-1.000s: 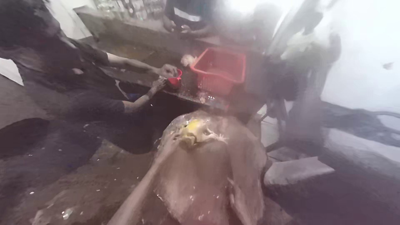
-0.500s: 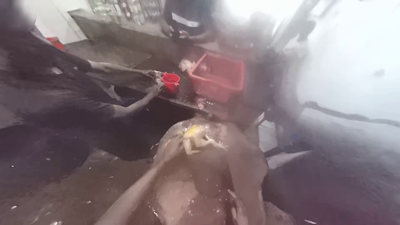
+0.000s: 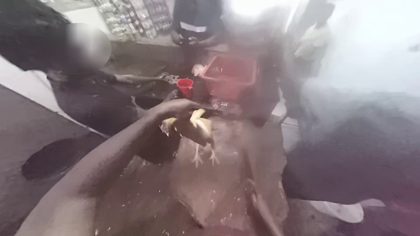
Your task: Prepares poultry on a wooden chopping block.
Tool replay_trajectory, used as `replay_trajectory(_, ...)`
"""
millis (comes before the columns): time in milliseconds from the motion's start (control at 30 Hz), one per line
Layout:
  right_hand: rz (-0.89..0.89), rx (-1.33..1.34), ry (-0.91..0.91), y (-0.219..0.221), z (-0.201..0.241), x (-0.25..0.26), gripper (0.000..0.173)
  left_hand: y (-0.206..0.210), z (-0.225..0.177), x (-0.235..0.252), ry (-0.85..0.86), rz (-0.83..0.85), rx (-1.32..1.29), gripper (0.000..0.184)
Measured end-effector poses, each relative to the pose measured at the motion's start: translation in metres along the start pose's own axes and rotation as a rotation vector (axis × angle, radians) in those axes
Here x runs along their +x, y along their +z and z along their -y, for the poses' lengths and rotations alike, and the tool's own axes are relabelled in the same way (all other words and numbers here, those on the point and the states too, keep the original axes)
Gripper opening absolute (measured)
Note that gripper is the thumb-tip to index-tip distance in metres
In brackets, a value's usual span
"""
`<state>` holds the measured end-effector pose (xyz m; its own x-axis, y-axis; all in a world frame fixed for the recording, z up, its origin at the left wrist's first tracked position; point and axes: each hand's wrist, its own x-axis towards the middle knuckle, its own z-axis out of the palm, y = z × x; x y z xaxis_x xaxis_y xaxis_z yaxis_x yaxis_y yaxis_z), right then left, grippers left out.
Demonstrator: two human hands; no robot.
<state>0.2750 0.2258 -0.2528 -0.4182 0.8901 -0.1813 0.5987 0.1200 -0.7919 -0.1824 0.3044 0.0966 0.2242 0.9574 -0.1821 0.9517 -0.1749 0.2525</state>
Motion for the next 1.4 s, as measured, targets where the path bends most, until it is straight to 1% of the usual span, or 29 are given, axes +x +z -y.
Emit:
replay_trajectory(33,-0.007,0.001,-0.015,0.001,-0.003,0.002,0.055,-0.006,0.001,0.005,0.053,0.003,-0.017,0.034)
replay_trajectory(67,-0.009,-0.009,-0.038,0.000,-0.004,0.003,0.056,-0.002,0.001,0.011,0.085,-0.017,-0.028,0.034)
replay_trajectory(133,-0.010,-0.024,-0.066,-0.003,-0.001,0.001,0.055,0.027,0.004,0.024,0.111,-0.122,-0.055,0.028)
replay_trajectory(167,-0.018,-0.038,-0.083,-0.005,0.001,0.001,0.053,0.047,0.002,0.029,0.086,-0.180,-0.081,0.026)
replay_trajectory(200,-0.033,-0.054,-0.102,-0.007,0.002,0.001,0.051,0.066,0.001,0.032,0.046,-0.234,-0.125,0.027)
replay_trajectory(267,-0.054,-0.063,-0.120,-0.013,0.004,-0.001,0.051,0.107,0.004,0.030,-0.044,-0.303,-0.321,0.028)
replay_trajectory(333,-0.069,-0.037,-0.113,-0.014,0.003,-0.002,0.051,0.148,0.012,0.015,-0.209,-0.298,-0.504,0.032)
replay_trajectory(367,-0.073,-0.021,-0.105,-0.012,0.002,-0.002,0.050,0.172,0.019,0.008,-0.294,-0.278,-0.559,0.037)
replay_trajectory(400,-0.074,-0.004,-0.101,-0.009,0.000,-0.001,0.050,0.197,0.025,0.003,-0.380,-0.240,-0.588,0.046)
replay_trajectory(433,-0.075,0.004,-0.101,-0.006,-0.004,-0.002,0.051,0.224,0.027,-0.002,-0.444,-0.191,-0.605,0.060)
replay_trajectory(500,-0.066,-0.018,-0.101,-0.005,-0.004,-0.001,0.050,0.262,0.026,-0.005,-0.519,-0.085,-0.582,0.089)
replay_trajectory(533,-0.052,-0.035,-0.096,-0.006,-0.003,0.000,0.049,0.275,0.026,-0.006,-0.536,-0.068,-0.556,0.098)
replay_trajectory(567,-0.036,-0.051,-0.090,-0.007,-0.001,0.001,0.048,0.282,0.028,-0.006,-0.554,-0.057,-0.519,0.099)
replay_trajectory(600,-0.020,-0.071,-0.082,-0.007,0.001,0.002,0.048,0.288,0.031,-0.009,-0.580,-0.059,-0.471,0.095)
replay_trajectory(633,-0.006,-0.099,-0.079,-0.009,0.003,0.003,0.048,0.295,0.036,-0.011,-0.635,-0.060,-0.417,0.095)
replay_trajectory(667,0.000,-0.134,-0.083,-0.012,0.008,0.006,0.048,0.303,0.043,-0.011,-0.690,-0.065,-0.357,0.102)
replay_trajectory(700,0.002,-0.159,-0.087,-0.015,0.011,0.006,0.048,0.313,0.050,-0.012,-0.723,-0.086,-0.313,0.103)
replay_trajectory(733,-0.012,-0.152,-0.097,-0.015,0.012,0.005,0.048,0.321,0.056,-0.014,-0.735,-0.105,-0.281,0.101)
replay_trajectory(767,-0.028,-0.136,-0.104,-0.014,0.013,0.004,0.048,0.325,0.059,-0.016,-0.732,-0.110,-0.261,0.094)
replay_trajectory(833,-0.007,-0.116,-0.076,-0.015,0.017,0.001,0.047,0.324,0.060,-0.019,-0.704,-0.054,-0.220,0.082)
replay_trajectory(933,0.003,-0.114,-0.041,-0.015,0.020,0.001,0.047,0.320,0.053,-0.024,-0.690,0.039,-0.161,0.076)
replay_trajectory(967,0.000,-0.122,-0.034,-0.015,0.020,0.002,0.046,0.321,0.049,-0.027,-0.699,0.041,-0.172,0.073)
replay_trajectory(1067,0.000,-0.131,-0.006,-0.014,0.023,0.003,0.046,0.305,0.016,-0.027,-0.705,0.036,-0.387,0.073)
replay_trajectory(1133,0.007,-0.123,-0.046,-0.010,0.013,-0.001,0.052,0.278,-0.018,-0.020,-0.628,0.077,-0.606,0.062)
replay_trajectory(1200,0.021,-0.110,-0.054,-0.012,0.016,-0.001,0.053,0.248,-0.048,-0.006,-0.528,0.043,-0.854,0.054)
replay_trajectory(1267,0.041,-0.120,-0.008,-0.020,0.027,-0.001,0.051,0.223,-0.075,0.005,-0.473,-0.091,-1.171,0.050)
replay_trajectory(1300,0.053,-0.127,0.001,-0.025,0.030,-0.002,0.052,0.213,-0.089,0.006,-0.456,-0.199,-1.393,0.043)
replay_trajectory(1367,0.075,-0.097,0.007,-0.033,0.030,-0.007,0.053,0.210,-0.108,-0.003,-0.449,-0.392,-1.895,0.021)
replay_trajectory(1400,0.078,-0.076,0.012,-0.034,0.026,-0.009,0.053,0.217,-0.111,-0.013,-0.456,-0.417,-2.089,0.020)
